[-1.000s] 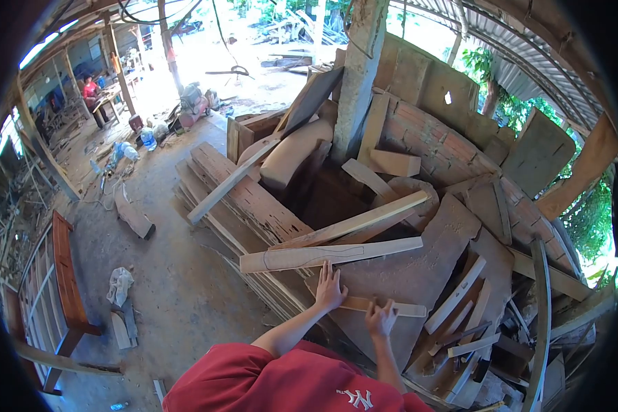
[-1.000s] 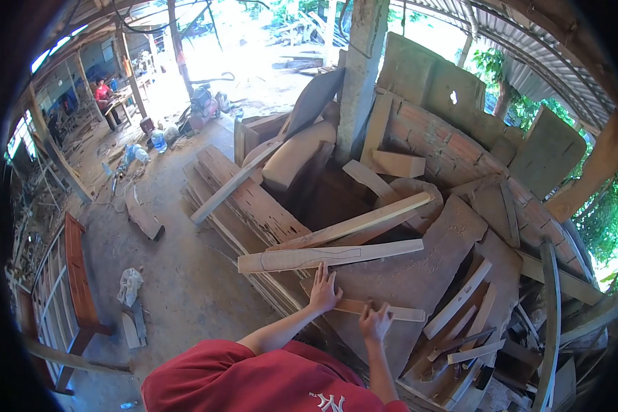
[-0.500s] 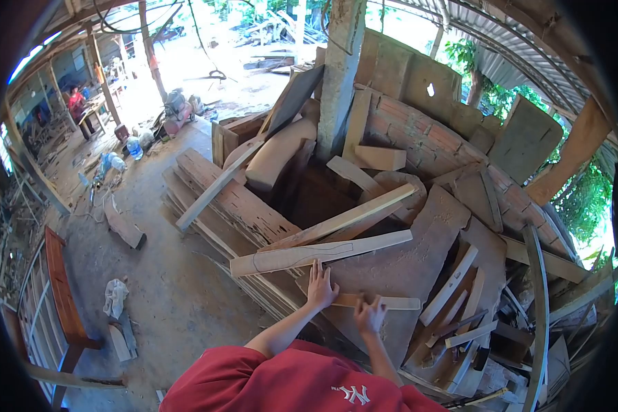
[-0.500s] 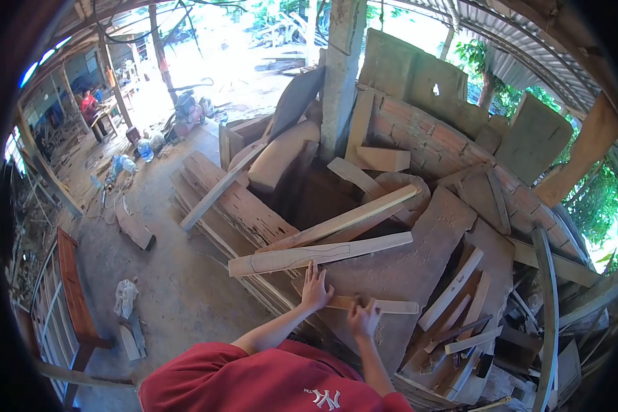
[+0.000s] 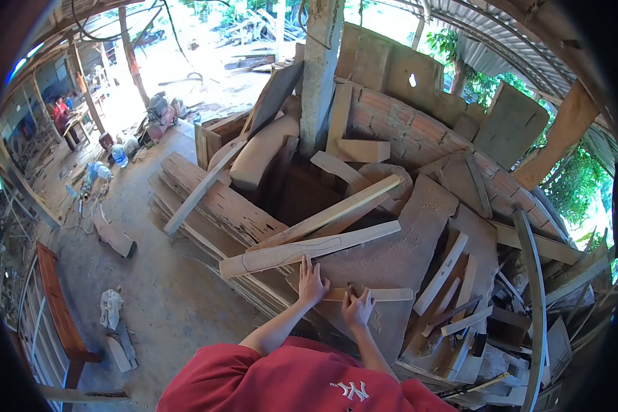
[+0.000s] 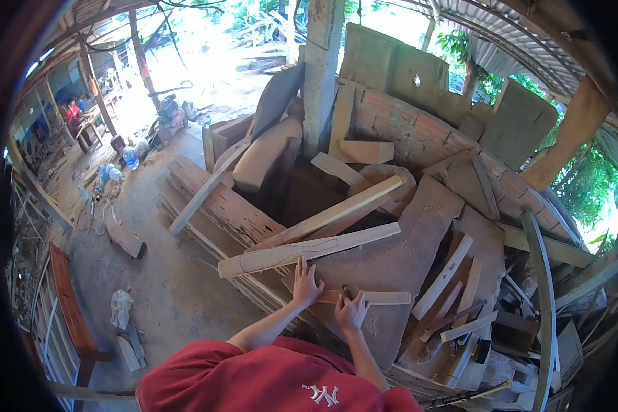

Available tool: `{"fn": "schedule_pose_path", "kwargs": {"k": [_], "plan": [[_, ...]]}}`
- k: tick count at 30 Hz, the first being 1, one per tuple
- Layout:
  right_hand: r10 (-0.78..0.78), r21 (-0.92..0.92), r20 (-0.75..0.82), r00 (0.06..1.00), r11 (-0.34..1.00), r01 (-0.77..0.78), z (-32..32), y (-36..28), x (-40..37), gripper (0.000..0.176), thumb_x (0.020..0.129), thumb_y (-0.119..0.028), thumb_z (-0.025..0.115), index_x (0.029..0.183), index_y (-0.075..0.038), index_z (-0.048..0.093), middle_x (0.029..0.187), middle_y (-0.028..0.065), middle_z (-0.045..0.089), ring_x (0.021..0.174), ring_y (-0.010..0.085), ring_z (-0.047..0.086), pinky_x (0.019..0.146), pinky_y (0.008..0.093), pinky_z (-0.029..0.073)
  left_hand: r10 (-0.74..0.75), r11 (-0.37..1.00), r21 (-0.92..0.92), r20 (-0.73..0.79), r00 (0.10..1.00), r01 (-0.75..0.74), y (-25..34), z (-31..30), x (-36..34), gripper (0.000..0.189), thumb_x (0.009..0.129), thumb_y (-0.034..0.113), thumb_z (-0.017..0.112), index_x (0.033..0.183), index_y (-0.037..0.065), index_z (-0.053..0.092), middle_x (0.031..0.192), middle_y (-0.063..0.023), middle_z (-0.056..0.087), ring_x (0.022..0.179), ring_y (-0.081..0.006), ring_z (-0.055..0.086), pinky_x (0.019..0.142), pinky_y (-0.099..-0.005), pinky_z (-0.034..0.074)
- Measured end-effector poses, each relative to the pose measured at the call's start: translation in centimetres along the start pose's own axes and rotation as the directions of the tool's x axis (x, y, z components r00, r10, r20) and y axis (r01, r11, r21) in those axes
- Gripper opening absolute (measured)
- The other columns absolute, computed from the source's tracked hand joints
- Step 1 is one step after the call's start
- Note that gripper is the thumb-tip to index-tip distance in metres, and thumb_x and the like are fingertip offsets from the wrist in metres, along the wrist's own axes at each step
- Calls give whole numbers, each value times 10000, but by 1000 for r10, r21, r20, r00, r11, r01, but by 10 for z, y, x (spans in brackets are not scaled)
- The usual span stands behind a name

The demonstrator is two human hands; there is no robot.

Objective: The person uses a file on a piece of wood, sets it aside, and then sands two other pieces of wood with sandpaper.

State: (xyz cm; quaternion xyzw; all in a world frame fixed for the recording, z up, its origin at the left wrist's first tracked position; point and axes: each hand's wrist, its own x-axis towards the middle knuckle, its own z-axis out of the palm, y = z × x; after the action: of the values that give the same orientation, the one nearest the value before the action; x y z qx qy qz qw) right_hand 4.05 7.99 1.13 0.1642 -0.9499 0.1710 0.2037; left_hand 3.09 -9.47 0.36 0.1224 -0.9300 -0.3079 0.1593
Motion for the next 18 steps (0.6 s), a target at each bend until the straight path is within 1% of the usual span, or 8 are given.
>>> {"fn": "schedule_pose_path", "kwargs": {"k": [1, 4, 7, 8, 10, 12, 15, 18], "plan": [[-27, 2, 37, 999, 1000, 27, -1, 9, 0, 305, 886, -294, 592, 827, -38, 746, 1044, 264, 548, 1026, 381, 523, 818, 520, 393, -1, 1000, 2, -4, 1000, 1, -1, 0, -1, 589, 790, 240, 576, 1287, -66, 496, 1518, -304, 199, 1438, -441, 120, 1175, -484, 158], [105, -93, 2, 994, 990, -104, -6, 47, 3, 300, 890, -299, 588, 831, -55, 751, 1073, 274, 552, 1059, 392, 520, 856, 535, 387, -5, 1000, 9, 2, 1000, 5, -3, 1, -1, 589, 788, 239, 580, 1285, -67, 496, 1516, -303, 203, 1438, -439, 123, 1175, -485, 157], [296, -125, -139, 945, 941, -313, -6, 69, 16, 305, 894, -305, 581, 819, -65, 754, 1100, 280, 551, 1076, 409, 513, 901, 558, 373, -6, 999, 43, -6, 1000, 6, -4, 2, -1, 574, 783, 242, 603, 1274, -42, 514, 1527, -288, 186, 1440, -429, 124, 1175, -473, 175], [305, -123, -109, 946, 940, -317, -2, 67, 14, 309, 895, -306, 579, 807, -65, 751, 1106, 283, 550, 1077, 413, 511, 902, 559, 372, 2, 999, 35, -15, 1000, -2, -4, 3, -2, 576, 784, 240, 597, 1273, -51, 511, 1522, -291, 196, 1438, -433, 128, 1175, -478, 171], [318, -123, -51, 947, 939, -322, 4, 43, 10, 320, 896, -309, 575, 783, -64, 746, 1117, 288, 549, 1078, 421, 509, 904, 562, 371, 17, 1000, 16, -35, 999, -17, -4, 2, -2, 581, 785, 235, 583, 1272, -70, 503, 1512, -299, 216, 1435, -440, 137, 1174, -488, 164], [114, -68, -42, 993, 991, -117, -5, 6, 3, 332, 891, -308, 573, 745, -55, 729, 1070, 284, 557, 1058, 424, 511, 870, 543, 382, 4, 1000, 6, -36, 999, -4, -1, 1, -2, 578, 783, 232, 585, 1268, -72, 505, 1513, -296, 218, 1433, -442, 140, 1174, -489, 164], [-43, 46, -60, 997, 998, 46, 3, -13, -12, 332, 886, -297, 582, 699, -51, 704, 1021, 256, 551, 1010, 397, 518, 849, 535, 386, 8, 1000, 5, -34, 999, -8, -3, 4, -2, 579, 784, 230, 587, 1271, -72, 502, 1515, -291, 216, 1433, -442, 137, 1175, -489, 160], [-5, -4, 105, 994, 1000, 5, -12, 23, -2, 333, 881, -291, 578, 729, -28, 714, 975, 250, 551, 978, 380, 524, 809, 519, 388, 17, 1000, 6, -32, 999, -17, -6, 4, -2, 581, 788, 229, 585, 1275, -76, 496, 1515, -295, 212, 1435, -439, 133, 1175, -490, 158]]}}
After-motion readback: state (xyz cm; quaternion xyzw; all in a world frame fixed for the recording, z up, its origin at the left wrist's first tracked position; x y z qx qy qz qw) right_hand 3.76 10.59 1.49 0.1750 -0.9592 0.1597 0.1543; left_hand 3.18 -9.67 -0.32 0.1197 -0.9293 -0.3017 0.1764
